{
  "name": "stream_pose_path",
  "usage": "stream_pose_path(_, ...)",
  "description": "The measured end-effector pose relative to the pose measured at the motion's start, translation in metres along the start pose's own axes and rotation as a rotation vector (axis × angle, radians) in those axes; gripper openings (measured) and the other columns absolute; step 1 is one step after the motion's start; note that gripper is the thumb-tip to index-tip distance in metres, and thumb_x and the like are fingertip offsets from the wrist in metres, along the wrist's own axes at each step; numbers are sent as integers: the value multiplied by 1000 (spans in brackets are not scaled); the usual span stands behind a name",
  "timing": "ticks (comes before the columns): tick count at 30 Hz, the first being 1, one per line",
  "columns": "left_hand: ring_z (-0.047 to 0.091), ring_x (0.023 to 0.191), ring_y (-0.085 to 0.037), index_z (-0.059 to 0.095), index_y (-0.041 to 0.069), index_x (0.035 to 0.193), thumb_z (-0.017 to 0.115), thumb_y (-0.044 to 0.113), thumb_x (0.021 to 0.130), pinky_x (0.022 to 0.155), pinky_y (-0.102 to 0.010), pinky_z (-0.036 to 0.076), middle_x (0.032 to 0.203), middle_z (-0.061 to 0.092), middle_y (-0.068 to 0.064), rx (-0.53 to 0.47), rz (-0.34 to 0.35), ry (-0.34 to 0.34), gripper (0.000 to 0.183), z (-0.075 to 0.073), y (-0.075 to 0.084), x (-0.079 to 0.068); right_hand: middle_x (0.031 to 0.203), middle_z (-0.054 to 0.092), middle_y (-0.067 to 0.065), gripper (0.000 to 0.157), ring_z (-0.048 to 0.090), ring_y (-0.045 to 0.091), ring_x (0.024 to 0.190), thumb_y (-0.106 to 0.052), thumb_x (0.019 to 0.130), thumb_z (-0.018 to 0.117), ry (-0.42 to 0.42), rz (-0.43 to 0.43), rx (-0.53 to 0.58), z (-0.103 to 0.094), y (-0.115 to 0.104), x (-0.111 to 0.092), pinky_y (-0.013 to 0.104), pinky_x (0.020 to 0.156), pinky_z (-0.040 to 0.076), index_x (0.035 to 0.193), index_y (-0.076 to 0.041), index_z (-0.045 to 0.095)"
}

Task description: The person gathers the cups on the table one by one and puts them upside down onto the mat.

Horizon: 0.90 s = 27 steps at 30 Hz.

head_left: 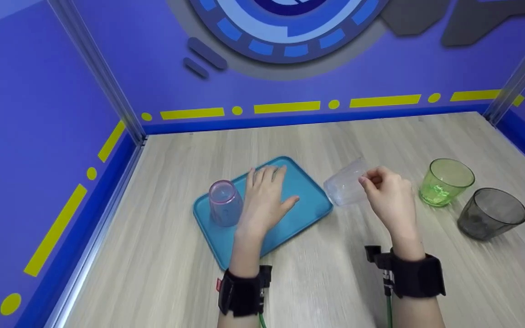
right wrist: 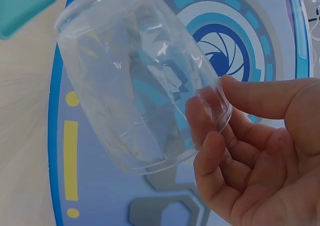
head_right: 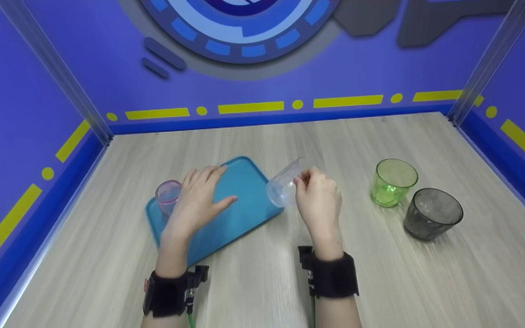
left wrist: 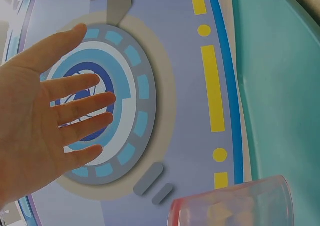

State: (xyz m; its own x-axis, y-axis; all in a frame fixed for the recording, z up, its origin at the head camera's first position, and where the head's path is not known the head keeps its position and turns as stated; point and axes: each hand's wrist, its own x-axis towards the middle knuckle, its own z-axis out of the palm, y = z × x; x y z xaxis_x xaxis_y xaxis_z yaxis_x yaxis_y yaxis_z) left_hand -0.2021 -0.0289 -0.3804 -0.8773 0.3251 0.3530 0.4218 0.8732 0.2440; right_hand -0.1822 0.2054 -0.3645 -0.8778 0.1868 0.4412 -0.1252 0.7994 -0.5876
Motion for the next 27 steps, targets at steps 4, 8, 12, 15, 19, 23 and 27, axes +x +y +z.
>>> stream_pose_path(4,39,125,-25,42,11,135,62,46,82,110,-46,19,131,47,-8,2,13,5,67,1,2,1,73,67,13,14,62,26,64,-14,84,63,-1,4,2,0,0,0,35,58,44,82,-1,65)
stream_pose_path(8,39,124,-24,42,11,135,62,47,81,110,-47,20,130,48,-7,18,24,4,68,2,4,2,74,67,12,14,61,24,64,-14,85,62,-22,13,21,0,-1,0,31,56,43,83,-1,66)
stream_pose_path(12,40,124,-23,43,11,135,62,48,81,110,-47,20,130,48,-7,31,36,11,68,4,6,2,75,67,12,14,62,23,65,-14,85,62,-50,23,41,0,-3,0,29,56,44,85,-1,65)
stream_pose_path(15,40,124,-23,43,11,135,63,48,80,110,-46,20,130,48,-7,37,41,21,69,4,6,1,75,67,11,14,62,23,66,-14,85,62,-61,24,49,1,-5,0,29,57,44,85,0,65)
stream_pose_path(19,41,123,-23,43,11,135,64,48,79,110,-46,20,129,49,-6,48,48,30,70,5,7,1,74,67,11,14,62,23,66,-14,85,62,-63,14,53,1,-7,0,30,58,45,85,-1,65)
stream_pose_path(23,42,122,-23,44,11,134,65,48,79,110,-46,21,128,49,-6,41,66,35,70,5,8,1,74,67,11,14,62,23,66,-14,85,62,-60,2,56,2,-8,-1,31,59,45,85,-1,65)
stream_pose_path(27,42,122,-23,43,11,135,64,49,79,109,-45,23,128,49,-7,37,87,24,70,6,9,1,75,67,11,14,62,23,66,-14,86,62,-70,2,64,2,-8,-2,30,58,45,85,-1,65)
